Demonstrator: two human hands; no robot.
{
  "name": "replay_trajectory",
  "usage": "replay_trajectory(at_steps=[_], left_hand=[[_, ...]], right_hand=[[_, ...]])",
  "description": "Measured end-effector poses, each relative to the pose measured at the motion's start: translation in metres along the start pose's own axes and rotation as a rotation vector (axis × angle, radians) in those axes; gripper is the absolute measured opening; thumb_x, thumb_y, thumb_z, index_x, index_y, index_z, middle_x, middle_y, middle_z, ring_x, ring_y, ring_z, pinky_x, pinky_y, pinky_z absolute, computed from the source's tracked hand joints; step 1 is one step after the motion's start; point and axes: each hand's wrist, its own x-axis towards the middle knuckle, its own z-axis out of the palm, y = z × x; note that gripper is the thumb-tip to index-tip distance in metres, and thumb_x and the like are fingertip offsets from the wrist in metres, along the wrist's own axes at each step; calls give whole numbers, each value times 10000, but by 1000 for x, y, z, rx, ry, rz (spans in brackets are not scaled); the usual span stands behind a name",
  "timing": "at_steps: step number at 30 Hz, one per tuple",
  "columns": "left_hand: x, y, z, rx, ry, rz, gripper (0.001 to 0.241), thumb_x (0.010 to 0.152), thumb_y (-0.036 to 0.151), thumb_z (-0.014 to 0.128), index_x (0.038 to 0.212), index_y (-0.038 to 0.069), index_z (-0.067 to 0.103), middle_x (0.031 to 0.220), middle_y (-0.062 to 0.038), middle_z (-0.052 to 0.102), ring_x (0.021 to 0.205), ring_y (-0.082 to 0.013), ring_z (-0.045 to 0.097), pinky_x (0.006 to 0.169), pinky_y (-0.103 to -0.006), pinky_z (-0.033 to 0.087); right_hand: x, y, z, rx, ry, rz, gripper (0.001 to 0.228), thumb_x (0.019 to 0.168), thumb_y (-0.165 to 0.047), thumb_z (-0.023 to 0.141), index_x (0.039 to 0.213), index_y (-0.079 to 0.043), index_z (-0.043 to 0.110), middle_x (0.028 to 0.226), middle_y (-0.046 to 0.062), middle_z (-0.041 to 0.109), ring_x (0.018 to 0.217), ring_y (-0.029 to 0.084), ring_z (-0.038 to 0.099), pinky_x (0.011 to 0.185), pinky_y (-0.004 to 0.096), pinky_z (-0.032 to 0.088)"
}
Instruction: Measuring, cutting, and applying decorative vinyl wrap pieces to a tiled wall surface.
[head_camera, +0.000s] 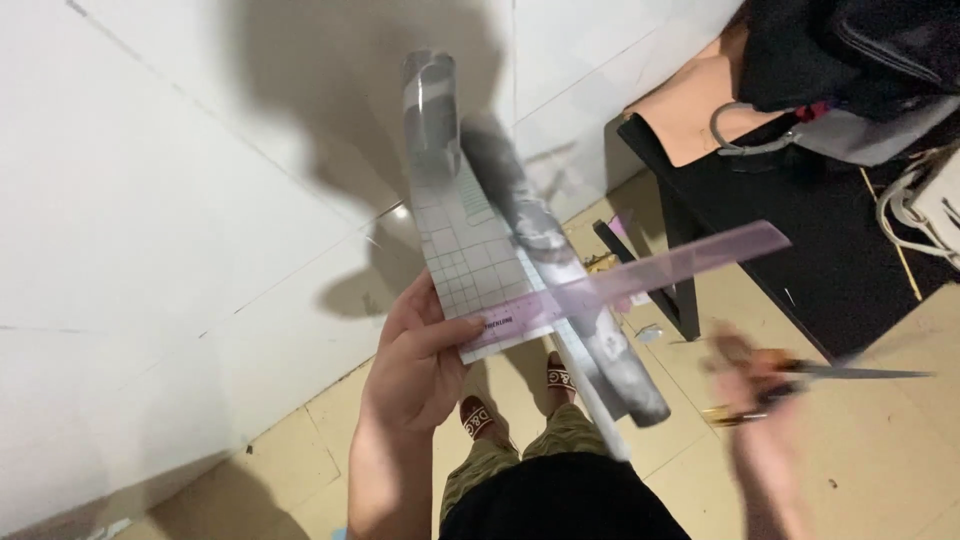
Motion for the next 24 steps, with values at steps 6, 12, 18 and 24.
replay_trajectory(at_steps=[6, 12, 18, 24], left_hand=[[17, -26, 8, 52, 118, 26, 570, 785, -251, 514, 1333, -104, 567, 1190, -226, 709, 1045, -329, 700, 875, -376, 587], [20, -31, 24, 71, 335, -44, 695, 769, -266, 510, 1442, -93, 512, 1249, -228, 682, 1066, -344, 675, 880, -406, 589], [37, -64, 5, 145, 130, 8, 714, 723, -268, 572, 1414, -91, 530, 1190, -130, 654, 1015, -268, 639, 827, -387, 595], [92, -131, 10, 157, -103, -202, 710, 750, -240, 553, 1444, -99, 504, 1290, -168, 631, 1122, -286, 640, 893, -430, 599]], right_hand=[[14, 117, -16, -1724, 196, -16, 513, 639, 89, 821, 838, -185, 436, 1473, 144, 565, 1395, 371, 540, 1128, 568, 506], [25, 147, -14, -2218, 259, -173, 587, 646, -77, 843, 985, -132, 367, 1499, 122, 537, 868, 196, 682, 664, 321, 516], [26, 57, -56, -2437, 806, -268, 428, 702, -107, 818, 1107, -176, 696, 1041, 113, 771, 915, 297, 749, 746, 404, 599], [-12, -78, -64, -2146, 785, -583, 387, 753, -32, 861, 1105, -20, 702, 967, 203, 692, 647, 220, 609, 531, 352, 538]])
